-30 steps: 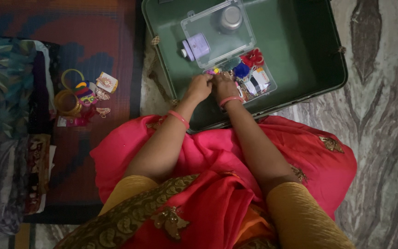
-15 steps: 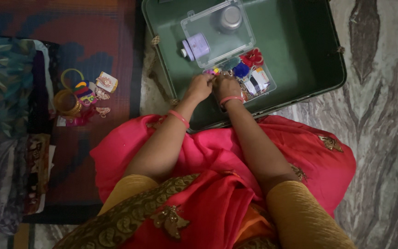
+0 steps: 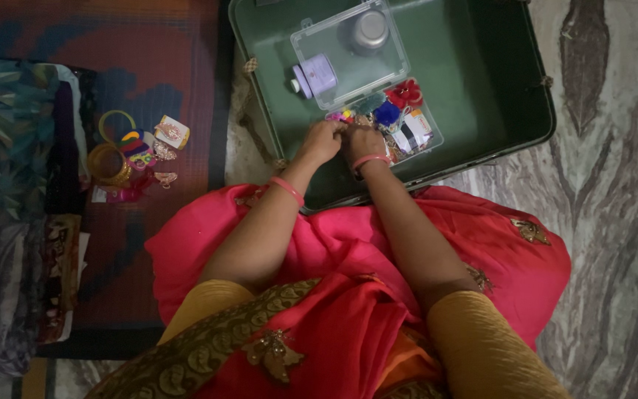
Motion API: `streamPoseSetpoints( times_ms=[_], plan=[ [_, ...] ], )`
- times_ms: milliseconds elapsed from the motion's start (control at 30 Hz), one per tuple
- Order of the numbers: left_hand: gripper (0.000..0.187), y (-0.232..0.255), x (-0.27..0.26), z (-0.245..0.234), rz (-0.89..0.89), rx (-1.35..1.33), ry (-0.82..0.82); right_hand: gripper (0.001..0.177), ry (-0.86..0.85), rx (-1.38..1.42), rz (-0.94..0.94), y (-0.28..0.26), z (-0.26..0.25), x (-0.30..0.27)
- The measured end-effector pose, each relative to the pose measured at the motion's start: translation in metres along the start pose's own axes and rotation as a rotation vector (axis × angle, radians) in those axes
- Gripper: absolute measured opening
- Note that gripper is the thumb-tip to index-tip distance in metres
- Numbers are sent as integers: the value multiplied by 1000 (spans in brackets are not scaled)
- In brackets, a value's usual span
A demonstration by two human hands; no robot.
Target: The person organizes various jewelry items by picking them up from the floor and placing them into a plastic storage container inside a suitcase.
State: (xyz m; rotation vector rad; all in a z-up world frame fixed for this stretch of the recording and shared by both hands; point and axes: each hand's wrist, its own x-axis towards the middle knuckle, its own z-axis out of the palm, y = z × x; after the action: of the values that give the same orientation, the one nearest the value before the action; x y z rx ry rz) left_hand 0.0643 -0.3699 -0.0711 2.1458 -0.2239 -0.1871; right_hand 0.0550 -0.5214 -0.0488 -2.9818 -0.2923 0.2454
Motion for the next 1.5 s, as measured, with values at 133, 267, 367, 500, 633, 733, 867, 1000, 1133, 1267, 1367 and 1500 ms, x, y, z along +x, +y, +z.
streamPoseSetpoints(
  times_ms=[133,267,367,500,633,733,867,1000,1133,1267,1367,1500],
  plan=[
    [34,0,-1,1,-25,-5,9,24,48,175,164,-8,-16,-5],
    [34,-10,4,8,-58,-72,58,22,195,295,88,-8,-26,-9],
    [32,-18,9,12,-54,-67,80,16,460,462,-111,-6,-23,-8],
    [31,-20,10,11,-90,-70,66,17,375,530,-24,-9,-28,-9],
    [26,-18,9,9,-131,-80,45,17,320,759,112,-13,-34,-13],
    [24,-23,10,12,-145,-199,66,27,337,940,71,-10,-30,-9],
    [21,-38,17,20,-89,-423,71,34,234,1022,70,5,-22,-7],
    [25,-47,24,23,-62,-723,9,37,141,1129,67,7,-18,-5],
    [29,-36,19,13,-127,-529,85,35,69,1251,55,7,-26,-8],
    [33,-24,15,4,-263,-241,73,32,83,1313,180,3,-34,-9],
    [34,-21,12,-2,-375,-954,-50,32,110,1345,159,0,-44,-9],
    [32,-14,10,-15,-276,-932,-43,30,61,1342,216,-11,-62,-13]
  ],
)
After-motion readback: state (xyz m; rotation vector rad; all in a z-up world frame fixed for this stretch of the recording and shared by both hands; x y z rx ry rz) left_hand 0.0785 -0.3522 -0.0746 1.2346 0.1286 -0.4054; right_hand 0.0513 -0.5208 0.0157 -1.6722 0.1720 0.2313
